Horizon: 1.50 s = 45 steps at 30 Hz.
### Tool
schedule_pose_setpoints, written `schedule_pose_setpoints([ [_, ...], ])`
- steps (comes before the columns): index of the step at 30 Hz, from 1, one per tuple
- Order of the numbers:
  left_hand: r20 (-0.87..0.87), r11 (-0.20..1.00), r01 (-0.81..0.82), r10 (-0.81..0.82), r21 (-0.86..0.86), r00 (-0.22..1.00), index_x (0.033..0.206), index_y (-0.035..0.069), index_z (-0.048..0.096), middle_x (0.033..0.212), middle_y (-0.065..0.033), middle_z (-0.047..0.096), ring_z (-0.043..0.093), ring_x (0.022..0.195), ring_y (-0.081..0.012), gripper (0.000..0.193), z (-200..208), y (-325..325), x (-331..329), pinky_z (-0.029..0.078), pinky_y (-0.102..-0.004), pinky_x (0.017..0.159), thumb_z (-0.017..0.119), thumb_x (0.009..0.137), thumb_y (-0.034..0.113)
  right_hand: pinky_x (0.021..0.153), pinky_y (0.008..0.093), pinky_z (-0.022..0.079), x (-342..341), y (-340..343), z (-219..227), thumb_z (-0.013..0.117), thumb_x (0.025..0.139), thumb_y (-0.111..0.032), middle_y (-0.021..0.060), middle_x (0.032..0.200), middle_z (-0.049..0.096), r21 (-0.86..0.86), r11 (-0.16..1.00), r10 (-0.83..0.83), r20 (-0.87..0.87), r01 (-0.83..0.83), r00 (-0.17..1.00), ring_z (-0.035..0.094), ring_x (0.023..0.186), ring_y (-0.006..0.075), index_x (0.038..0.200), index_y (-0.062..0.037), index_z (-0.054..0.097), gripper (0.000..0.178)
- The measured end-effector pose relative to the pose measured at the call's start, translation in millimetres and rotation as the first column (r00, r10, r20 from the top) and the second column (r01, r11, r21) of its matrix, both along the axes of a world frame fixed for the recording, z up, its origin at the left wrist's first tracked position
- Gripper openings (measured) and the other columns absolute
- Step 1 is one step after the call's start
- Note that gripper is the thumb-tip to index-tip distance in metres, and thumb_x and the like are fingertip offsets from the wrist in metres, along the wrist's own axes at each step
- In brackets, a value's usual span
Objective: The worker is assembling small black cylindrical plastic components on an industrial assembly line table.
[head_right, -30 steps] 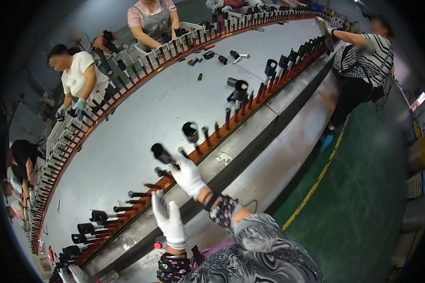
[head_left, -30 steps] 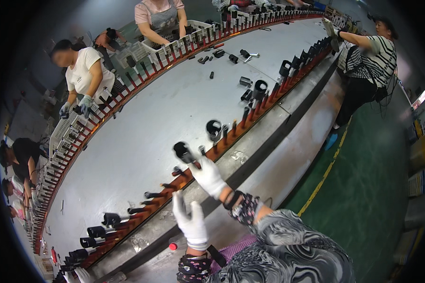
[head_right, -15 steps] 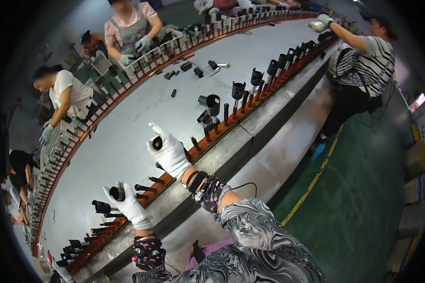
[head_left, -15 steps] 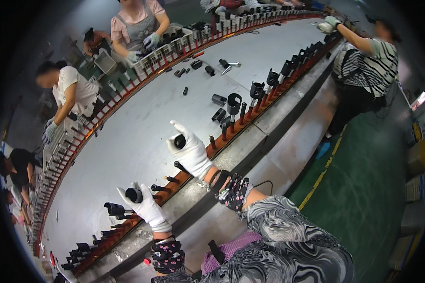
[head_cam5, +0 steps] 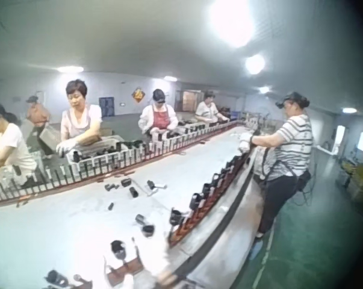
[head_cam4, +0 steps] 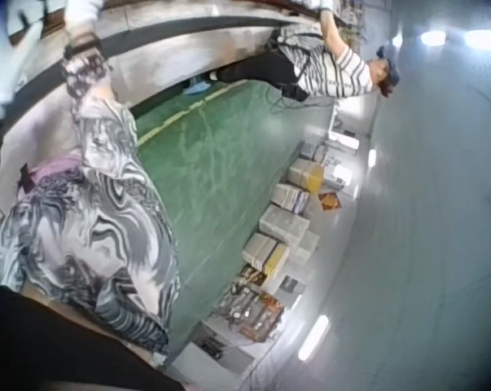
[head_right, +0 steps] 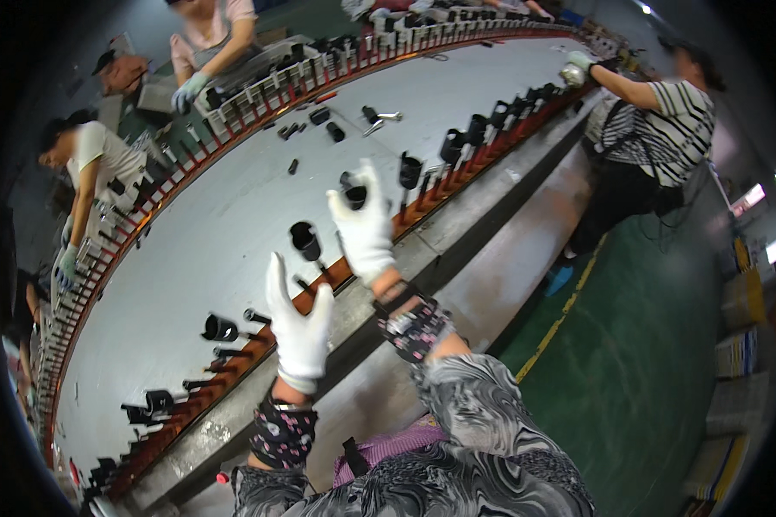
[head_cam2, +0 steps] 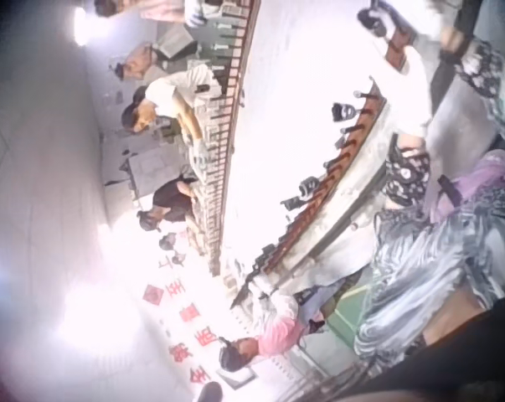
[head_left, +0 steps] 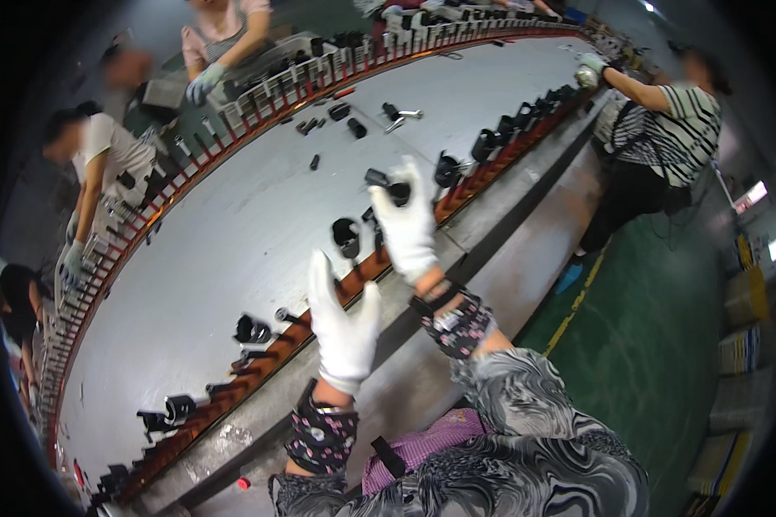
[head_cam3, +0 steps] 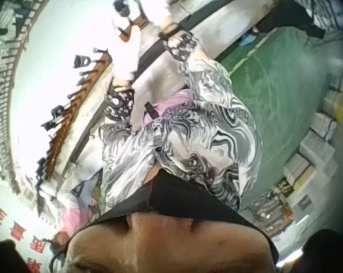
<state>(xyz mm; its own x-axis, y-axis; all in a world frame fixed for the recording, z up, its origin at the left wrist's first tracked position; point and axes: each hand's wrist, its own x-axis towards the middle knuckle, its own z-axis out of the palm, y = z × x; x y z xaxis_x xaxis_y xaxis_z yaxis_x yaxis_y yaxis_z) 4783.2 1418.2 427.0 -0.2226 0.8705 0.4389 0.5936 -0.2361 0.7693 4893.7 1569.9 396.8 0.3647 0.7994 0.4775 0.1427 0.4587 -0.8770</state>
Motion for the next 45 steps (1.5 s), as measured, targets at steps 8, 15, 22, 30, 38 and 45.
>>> schedule_pose_setpoints([
  [8, 0.705, 0.997, -0.057, 0.080, -0.055, 0.704, 0.161, 0.008, 0.027, 0.130, -0.0098, 0.057, 0.057, 0.113, -0.0157, 0.083, -6.9, 41.6, 21.9, 0.048, -0.0306, 0.099, 0.072, 0.092, 0.003, 0.094, 0.0280, 0.054, 10.7, -42.2, -15.4, 0.075, 0.090, -0.004, 0.0112, 0.127, 0.068, -0.231, 0.949, 0.236, 0.068, -0.215, 0.969, 0.067, 0.108, 0.0132, 0.139, -0.0038, 0.056, 0.052],
  [15, 0.447, 0.974, 0.008, 0.096, -0.225, 0.889, 0.156, -0.003, 0.033, 0.157, -0.0215, 0.040, 0.036, 0.148, -0.0320, 0.075, -23.9, -55.0, 90.9, 0.024, -0.0434, 0.124, 0.068, 0.091, 0.008, 0.112, 0.0349, 0.044, 91.9, -45.8, 14.6, 0.068, 0.095, 0.001, 0.0101, 0.126, 0.062, -0.088, 0.990, -0.133, -0.343, 0.110, 0.930, 0.057, 0.121, 0.0194, 0.144, -0.0012, 0.049, 0.053],
  [22, 0.230, 0.977, -0.179, 0.149, 0.117, 0.962, 0.158, 0.002, 0.032, 0.146, -0.0164, 0.050, 0.048, 0.135, -0.0252, 0.078, 35.3, 73.4, 135.0, 0.035, -0.0374, 0.116, 0.072, 0.092, 0.005, 0.091, 0.0268, 0.053, 108.4, 45.0, 27.2, 0.076, 0.088, -0.003, 0.0073, 0.119, 0.071, 0.067, 0.972, 0.217, 0.109, -0.225, 0.970, 0.066, 0.100, 0.0122, 0.132, -0.0032, 0.063, 0.046],
  [30, 0.528, 0.819, -0.570, 0.511, -0.059, 0.679, 0.155, -0.001, 0.034, 0.139, -0.0130, 0.052, 0.052, 0.125, -0.0213, 0.066, -45.0, 86.1, 126.9, 0.044, -0.0365, 0.109, 0.068, 0.099, 0.008, 0.105, 0.0361, 0.049, 139.6, -7.5, -51.7, 0.069, 0.090, -0.004, 0.0210, 0.142, 0.058, -0.339, 0.635, 0.716, -0.080, -0.694, 0.694, 0.061, 0.128, 0.0312, 0.153, -0.0132, 0.043, 0.069],
  [38, -0.005, 0.892, -0.443, 0.445, 0.084, 0.895, 0.159, -0.004, 0.023, 0.159, -0.0215, 0.036, 0.037, 0.147, -0.0295, 0.077, -1.8, 92.6, 220.0, 0.026, -0.0421, 0.124, 0.064, 0.094, -0.001, 0.100, 0.0342, 0.049, 181.8, 64.6, 11.3, 0.080, 0.083, -0.006, 0.0138, 0.121, 0.066, 0.079, 0.940, 0.328, 0.063, -0.332, 0.943, 0.063, 0.113, 0.0242, 0.139, -0.0008, 0.055, 0.061],
  [45, 0.368, 0.826, -0.559, 0.498, 0.074, 0.785, 0.162, 0.001, 0.019, 0.159, -0.0182, 0.033, 0.034, 0.145, -0.0239, 0.079, 2.3, 114.8, 206.0, 0.031, -0.0362, 0.119, 0.065, 0.097, 0.004, 0.100, 0.0313, 0.051, 178.3, 37.9, -1.9, 0.074, 0.091, -0.008, 0.0171, 0.127, 0.067, -0.311, 0.741, 0.634, 0.029, -0.595, 0.773, 0.067, 0.114, 0.0201, 0.146, 0.0007, 0.048, 0.061],
])
